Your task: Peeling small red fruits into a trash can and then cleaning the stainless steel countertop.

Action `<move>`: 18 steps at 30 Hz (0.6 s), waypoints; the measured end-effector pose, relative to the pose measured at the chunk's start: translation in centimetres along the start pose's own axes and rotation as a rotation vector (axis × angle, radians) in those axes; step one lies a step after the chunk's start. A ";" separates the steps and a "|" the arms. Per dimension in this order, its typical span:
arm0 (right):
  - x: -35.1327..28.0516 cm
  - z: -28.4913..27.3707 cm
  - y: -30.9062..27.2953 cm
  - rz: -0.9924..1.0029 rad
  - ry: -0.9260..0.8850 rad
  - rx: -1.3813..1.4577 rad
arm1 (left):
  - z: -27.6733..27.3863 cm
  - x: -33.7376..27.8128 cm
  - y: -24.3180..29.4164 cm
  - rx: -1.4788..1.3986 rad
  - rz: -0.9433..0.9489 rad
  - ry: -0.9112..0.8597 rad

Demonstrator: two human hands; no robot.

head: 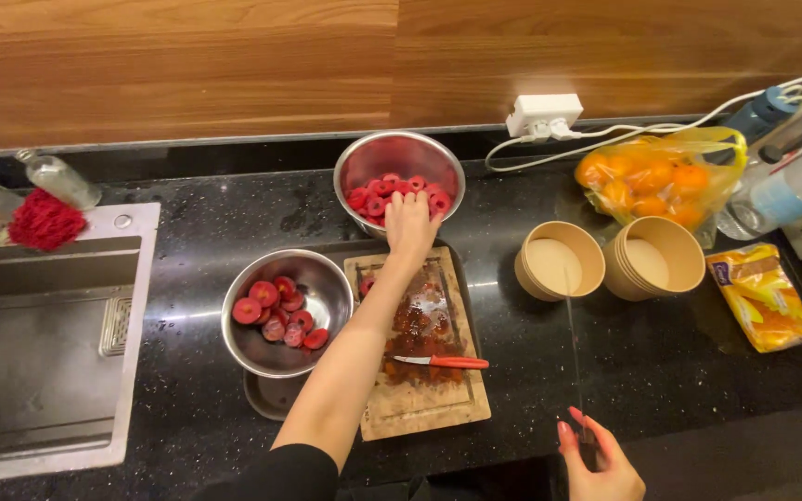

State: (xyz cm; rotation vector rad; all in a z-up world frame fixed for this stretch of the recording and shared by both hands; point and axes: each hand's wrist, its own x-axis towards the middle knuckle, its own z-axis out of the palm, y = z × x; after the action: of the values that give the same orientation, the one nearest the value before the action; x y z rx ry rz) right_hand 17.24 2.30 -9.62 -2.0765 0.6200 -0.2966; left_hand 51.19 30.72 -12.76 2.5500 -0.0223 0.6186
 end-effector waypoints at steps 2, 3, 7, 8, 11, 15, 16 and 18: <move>-0.4 -0.2 -0.1 -0.024 -0.006 0.012 | -1.3 -0.3 -0.7 0.022 0.017 0.022; -0.5 -0.3 -1.0 0.057 -0.006 -0.029 | -2.2 -0.7 -1.2 -0.029 0.030 0.064; -0.5 -0.1 -1.4 0.084 -0.060 0.072 | -7.4 -3.5 -4.8 -0.340 -0.142 0.201; -0.6 0.3 -2.0 0.087 -0.058 0.070 | -7.1 -4.8 -5.9 -0.342 -0.142 0.197; -1.1 1.1 -4.3 0.102 -0.084 0.111 | -5.9 -8.1 -7.7 -0.060 -0.216 -0.131; -1.9 1.9 -8.0 0.135 -0.197 0.239 | -1.9 -10.0 -8.3 0.366 0.133 -0.423; -2.1 1.9 -8.5 0.114 -0.221 0.273 | -0.3 -10.1 -8.8 0.451 0.180 -0.408; -2.4 1.7 -7.9 0.077 -0.252 0.359 | -1.2 -9.6 -7.9 0.402 0.169 -0.484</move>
State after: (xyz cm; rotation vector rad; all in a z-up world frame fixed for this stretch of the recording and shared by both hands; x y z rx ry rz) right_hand 18.47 8.39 -3.91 -1.7057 0.4546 -0.0905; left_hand 43.13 37.21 -19.80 3.0528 -0.3124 0.0468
